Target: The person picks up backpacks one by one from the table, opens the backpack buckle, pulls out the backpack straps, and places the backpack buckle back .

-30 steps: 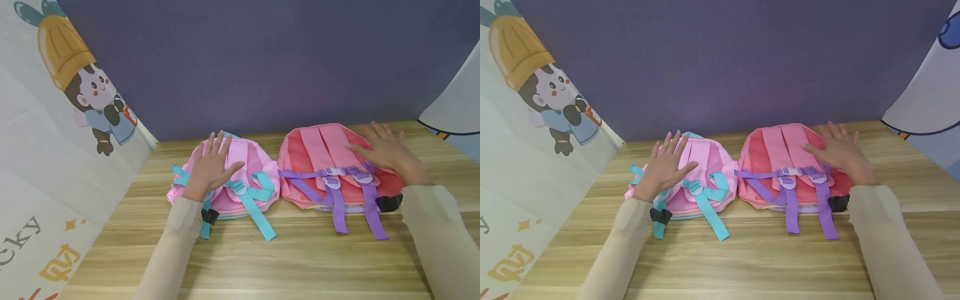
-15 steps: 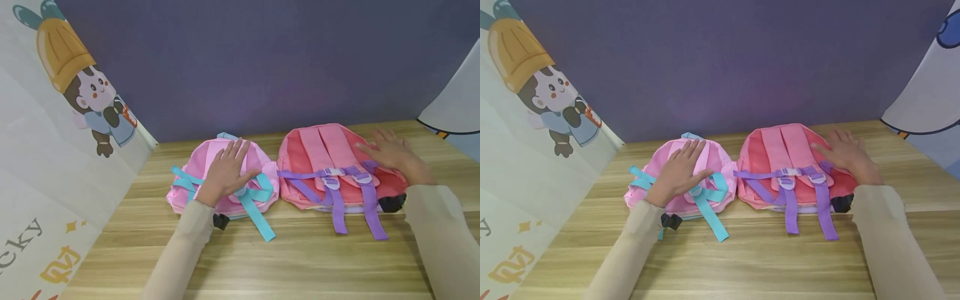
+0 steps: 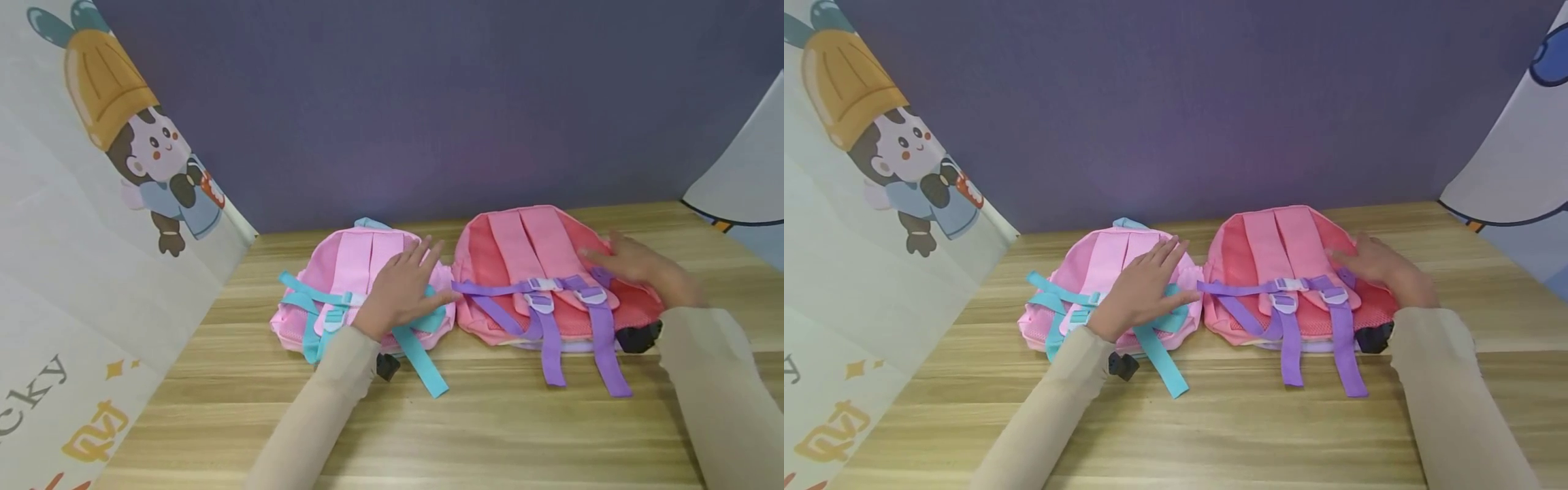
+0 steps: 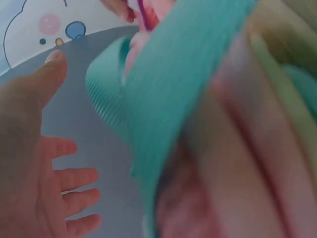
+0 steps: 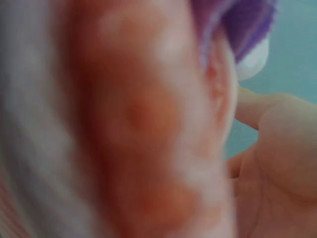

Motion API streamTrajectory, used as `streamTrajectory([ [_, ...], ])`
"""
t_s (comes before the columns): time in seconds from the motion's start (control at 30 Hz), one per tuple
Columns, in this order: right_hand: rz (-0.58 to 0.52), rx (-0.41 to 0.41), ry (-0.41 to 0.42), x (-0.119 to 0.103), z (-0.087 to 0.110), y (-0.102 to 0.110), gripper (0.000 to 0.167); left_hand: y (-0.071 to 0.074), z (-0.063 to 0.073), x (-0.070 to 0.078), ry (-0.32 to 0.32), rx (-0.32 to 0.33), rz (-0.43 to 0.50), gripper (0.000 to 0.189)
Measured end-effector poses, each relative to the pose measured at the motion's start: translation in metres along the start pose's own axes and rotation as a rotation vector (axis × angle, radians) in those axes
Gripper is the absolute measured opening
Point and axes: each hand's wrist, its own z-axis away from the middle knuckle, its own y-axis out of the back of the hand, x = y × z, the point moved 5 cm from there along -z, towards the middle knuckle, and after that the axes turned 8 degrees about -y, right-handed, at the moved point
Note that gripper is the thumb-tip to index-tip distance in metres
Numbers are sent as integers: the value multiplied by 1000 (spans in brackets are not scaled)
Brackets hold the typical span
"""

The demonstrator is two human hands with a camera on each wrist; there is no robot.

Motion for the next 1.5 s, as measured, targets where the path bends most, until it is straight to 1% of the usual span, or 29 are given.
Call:
streamTrajectory([
  [0.07,14,9,6,-1,0,1,100,-2,-4,5,-14,-12,-6,85],
  [0.2,11,31,48,-3,-1,1,90,-8,-10,15,-34,-27,-7,86],
  [0.3,-22,34,80,-5,-2,0,80,-12,-13,21,-47,-42,-22,86],
  [0.37,-31,33,89,-5,-2,0,78,-14,-15,26,-54,-51,-27,87],
  [0.47,-27,39,90,-6,-4,1,79,-18,-17,32,-63,-62,-20,89],
  [0.53,-11,40,79,-6,-5,3,84,-19,-18,36,-68,-68,-10,90],
  [0.7,-10,35,68,-10,-8,3,89,-24,-17,40,-77,-93,-4,90],
  [0.8,-3,30,67,-14,-9,2,93,-27,-16,40,-81,-110,-9,90],
  [0.9,-3,17,46,-16,-9,-1,98,-30,-14,39,-89,-124,-8,89],
  [1.0,-18,15,35,-19,-9,-3,97,-32,-12,38,-100,-129,-8,85],
  [1.07,-27,25,33,-20,-8,-5,94,-33,-10,37,-104,-135,-3,81],
  [1.13,-29,42,43,-23,-8,-6,87,-35,-8,34,-94,-151,14,78],
  [1.3,-15,95,88,-34,-8,-8,71,-35,-4,25,-49,-199,63,77],
  [1.5,-5,127,115,-48,-8,-13,67,-33,0,15,-8,-222,97,79],
])
